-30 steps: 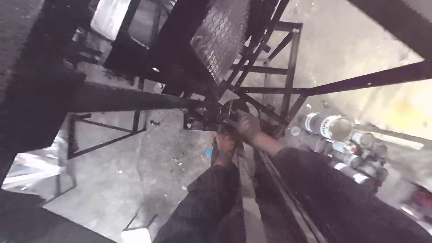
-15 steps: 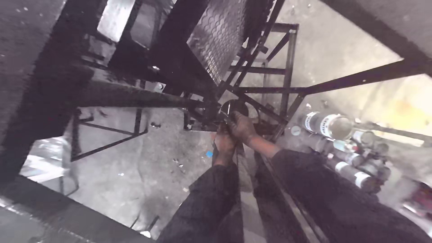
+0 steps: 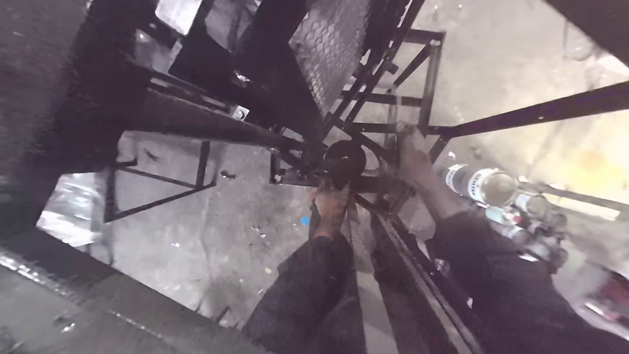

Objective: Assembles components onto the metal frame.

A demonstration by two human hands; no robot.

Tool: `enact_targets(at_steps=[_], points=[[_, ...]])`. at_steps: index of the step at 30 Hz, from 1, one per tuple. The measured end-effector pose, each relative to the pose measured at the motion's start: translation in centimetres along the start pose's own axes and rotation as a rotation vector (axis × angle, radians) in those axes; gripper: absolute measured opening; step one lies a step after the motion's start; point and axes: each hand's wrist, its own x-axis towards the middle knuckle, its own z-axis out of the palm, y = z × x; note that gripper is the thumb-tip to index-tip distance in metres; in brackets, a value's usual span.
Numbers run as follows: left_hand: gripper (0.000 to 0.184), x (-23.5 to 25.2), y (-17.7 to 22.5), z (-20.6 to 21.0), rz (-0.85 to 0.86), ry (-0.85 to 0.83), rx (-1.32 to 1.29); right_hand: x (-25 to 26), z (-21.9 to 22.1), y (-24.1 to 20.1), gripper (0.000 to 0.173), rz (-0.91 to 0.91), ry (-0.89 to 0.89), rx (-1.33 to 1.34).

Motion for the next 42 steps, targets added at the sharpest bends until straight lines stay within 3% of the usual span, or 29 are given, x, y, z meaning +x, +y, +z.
enact_targets(at_steps=[5,8,18,23,27,42], points=[[0.068,0.2,0.0,0.0,0.022,-0.002,0.014,0.9,-2.7,4.4,0.029,0.024,-0.183,-0.827],[0.072,0.5,-0.1,0.4,0.01,-0.007,0.073,0.6,-2.7,6.5,0.028,0.06,-0.218,-1.001],[0.068,0.4,0.4,-0.1,0.024,-0.012,0.099,2.0,-0.9,7.2,0.023,-0.251,-0.156,-0.956],[0.066,0.8,0.2,0.3,0.037,0.019,0.127,3.9,-1.6,8.3,0.029,-0.273,-0.287,-0.879],[0.066,0.8,-0.1,0.5,0.041,0.026,0.111,4.2,-1.3,6.5,0.033,-0.146,-0.371,-0.932],[0.072,1.3,-0.8,1.4,0.054,0.078,-0.016,4.6,-1.1,7.0,0.025,-0.299,-0.365,-0.925]])
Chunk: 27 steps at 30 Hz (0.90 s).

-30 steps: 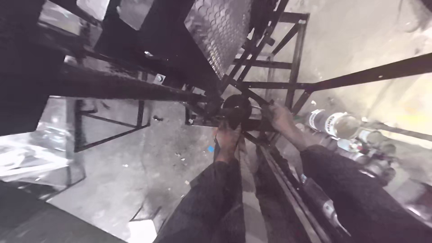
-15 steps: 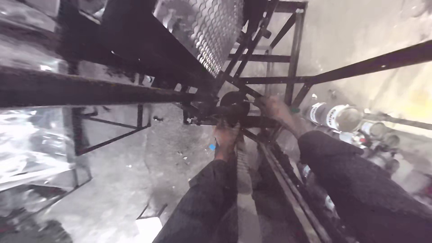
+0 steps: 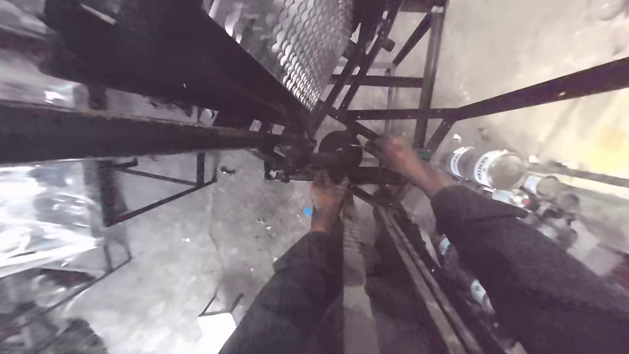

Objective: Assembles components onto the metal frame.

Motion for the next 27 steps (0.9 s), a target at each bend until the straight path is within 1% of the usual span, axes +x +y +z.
enact_targets(at_steps=[2,6,7,9,13,15,16,18,19,20,22,23,24,25,26,27], points=[[0.073,-0.2,0.2,-0.4,-0.005,-0.02,0.019,0.0,-0.1,-0.2,0.026,0.001,-0.03,0.007],[0.073,-0.3,0.6,-0.7,0.003,-0.027,0.048,0.1,-2.7,-2.5,0.028,0.058,-0.21,0.146],[0.073,-0.3,0.7,-0.8,0.002,-0.036,0.063,0.1,-3.0,-3.0,0.029,0.075,-0.229,0.153],[0.074,-0.3,0.7,-0.8,0.013,-0.036,0.086,0.0,-3.0,-3.1,0.028,0.073,-0.207,0.105],[0.073,-0.4,0.8,-0.8,0.024,-0.046,0.098,-0.2,-2.7,-2.6,0.031,0.039,-0.184,0.103],[0.075,-0.3,0.8,-0.8,0.026,-0.05,0.095,-0.1,-2.0,-1.6,0.031,0.003,-0.163,0.079],[0.078,-0.4,0.6,-0.8,0.017,-0.061,0.09,0.0,-1.1,-0.7,0.031,-0.026,-0.134,0.026],[0.082,-0.5,0.4,-1.1,-0.023,-0.092,0.064,0.4,0.0,0.5,0.031,-0.026,-0.113,-0.066],[0.082,-0.7,0.1,-1.1,-0.033,-0.099,0.051,0.5,0.2,0.8,0.032,-0.022,-0.125,-0.087],[0.079,-0.9,-0.6,-1.0,-0.026,-0.088,0.034,0.7,0.5,1.0,0.033,-0.013,-0.142,-0.105],[0.06,-1.3,-2.3,-1.0,0.04,-0.047,-0.003,0.8,0.6,1.2,0.034,-0.011,-0.144,-0.113],[0.051,-2.1,-3.0,-1.5,0.094,-0.052,-0.044,0.7,0.5,1.2,0.034,-0.023,-0.135,-0.117],[0.045,-3.2,-4.5,-1.8,0.186,-0.054,-0.084,0.3,0.4,1.1,0.033,-0.041,-0.124,-0.109],[0.042,-4.2,-6.7,-1.6,0.327,-0.018,-0.131,0.2,0.2,1.0,0.033,-0.056,-0.128,-0.108],[0.042,-4.9,-9.4,-0.5,0.546,0.106,-0.21,0.1,-0.2,0.9,0.034,-0.06,-0.139,-0.097],[0.041,-6.0,-10.5,0.6,0.74,0.309,-0.254,0.1,-0.4,0.8,0.034,-0.062,-0.154,-0.08]])
